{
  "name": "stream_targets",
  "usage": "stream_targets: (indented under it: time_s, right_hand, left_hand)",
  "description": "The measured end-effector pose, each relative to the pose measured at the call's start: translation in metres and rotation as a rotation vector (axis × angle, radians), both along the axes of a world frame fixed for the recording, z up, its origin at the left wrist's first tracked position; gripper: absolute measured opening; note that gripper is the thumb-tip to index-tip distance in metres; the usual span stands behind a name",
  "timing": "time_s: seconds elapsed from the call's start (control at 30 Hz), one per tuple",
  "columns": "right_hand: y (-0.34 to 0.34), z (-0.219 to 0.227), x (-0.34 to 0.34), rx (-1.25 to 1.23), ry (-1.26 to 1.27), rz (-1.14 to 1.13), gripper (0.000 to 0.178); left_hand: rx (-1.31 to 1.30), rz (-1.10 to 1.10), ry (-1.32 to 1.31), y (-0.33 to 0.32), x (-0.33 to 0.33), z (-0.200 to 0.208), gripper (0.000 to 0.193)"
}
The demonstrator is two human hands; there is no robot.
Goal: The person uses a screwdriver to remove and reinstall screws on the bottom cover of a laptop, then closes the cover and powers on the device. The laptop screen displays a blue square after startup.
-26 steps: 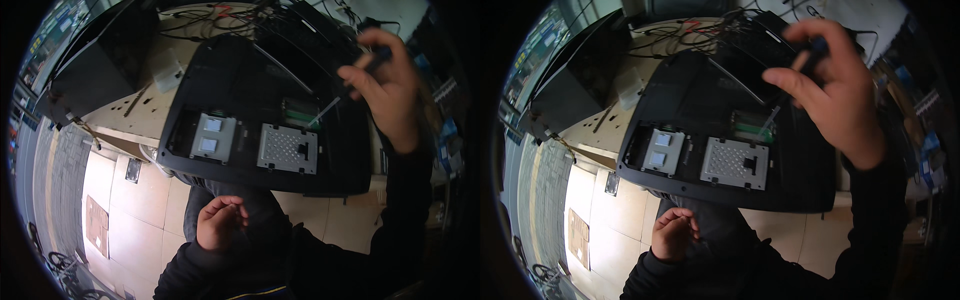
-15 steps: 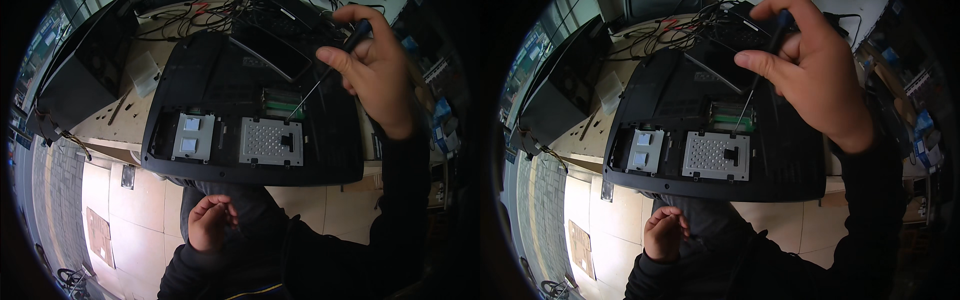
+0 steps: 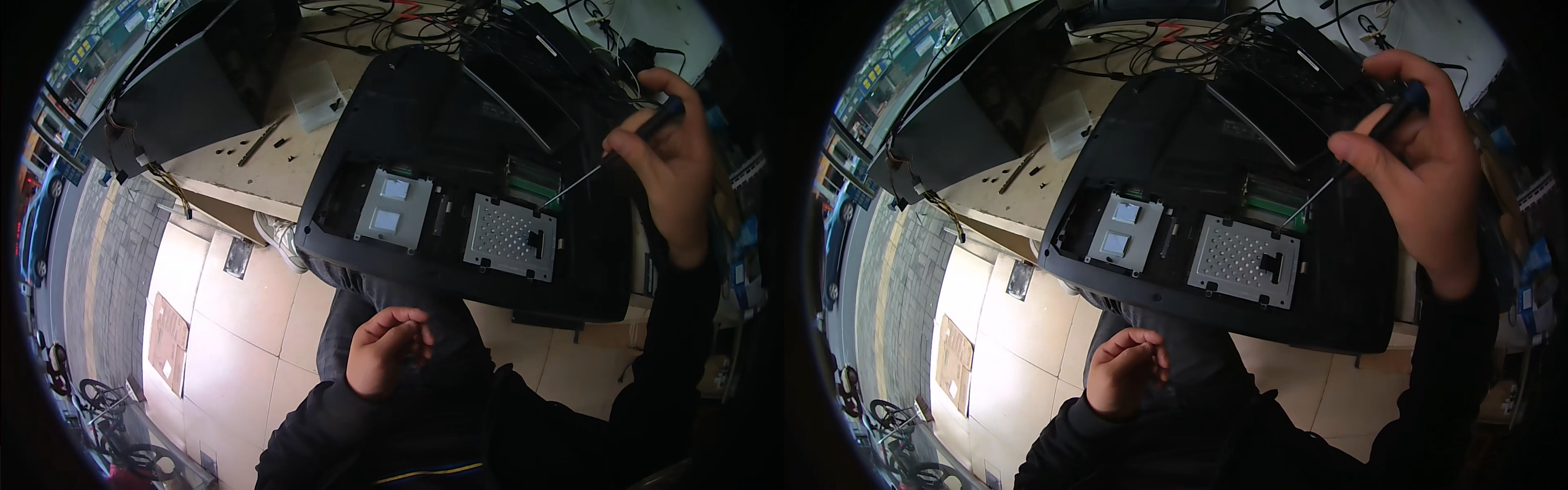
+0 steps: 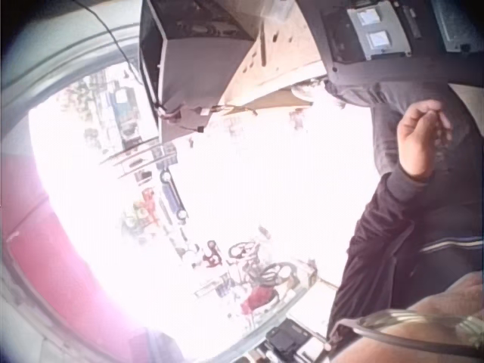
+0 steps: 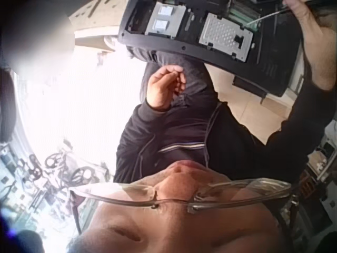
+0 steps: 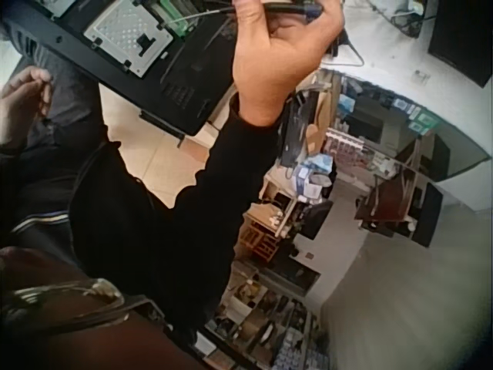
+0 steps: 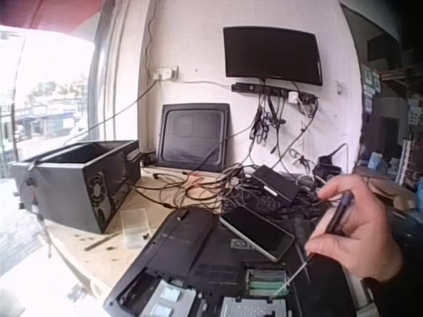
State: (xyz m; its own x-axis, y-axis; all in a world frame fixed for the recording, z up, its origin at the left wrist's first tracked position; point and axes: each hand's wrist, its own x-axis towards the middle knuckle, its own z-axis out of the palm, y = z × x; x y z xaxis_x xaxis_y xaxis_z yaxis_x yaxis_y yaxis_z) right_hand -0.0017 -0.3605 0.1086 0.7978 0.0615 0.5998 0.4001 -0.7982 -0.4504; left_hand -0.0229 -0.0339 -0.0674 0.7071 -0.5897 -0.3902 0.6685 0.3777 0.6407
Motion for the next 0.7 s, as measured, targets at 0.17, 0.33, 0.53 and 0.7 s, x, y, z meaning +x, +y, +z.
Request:
stream_targets:
  time_s: [0.17, 0.33, 0.53, 0.7]
  right_hand:
    - [0.003, 0.001, -0.015, 0.073, 0.054, -0.072, 0.048]
    - [0.015, 0.004, -0.011, 0.096, 0.118, -0.096, 0.046]
    - [-0.001, 0.042, 0.009, 0.239, 0.045, -0.005, 0.041]
    - [-0.020, -0.021, 0.055, -0.278, 0.354, -0.518, 0.077]
  left_hand:
    - [-0.034, -0.015, 0.012, 0.003, 0.000, -0.004, 0.019]
    - [-0.002, -0.002, -0.004, 0.007, -0.001, 0.001, 0.019]
    - [0.008, 0.124, 0.010, 0.024, 0.005, 0.006, 0.018]
    - [-0.039, 0.160, -0.046, 0.044, 0.011, 0.004, 0.018]
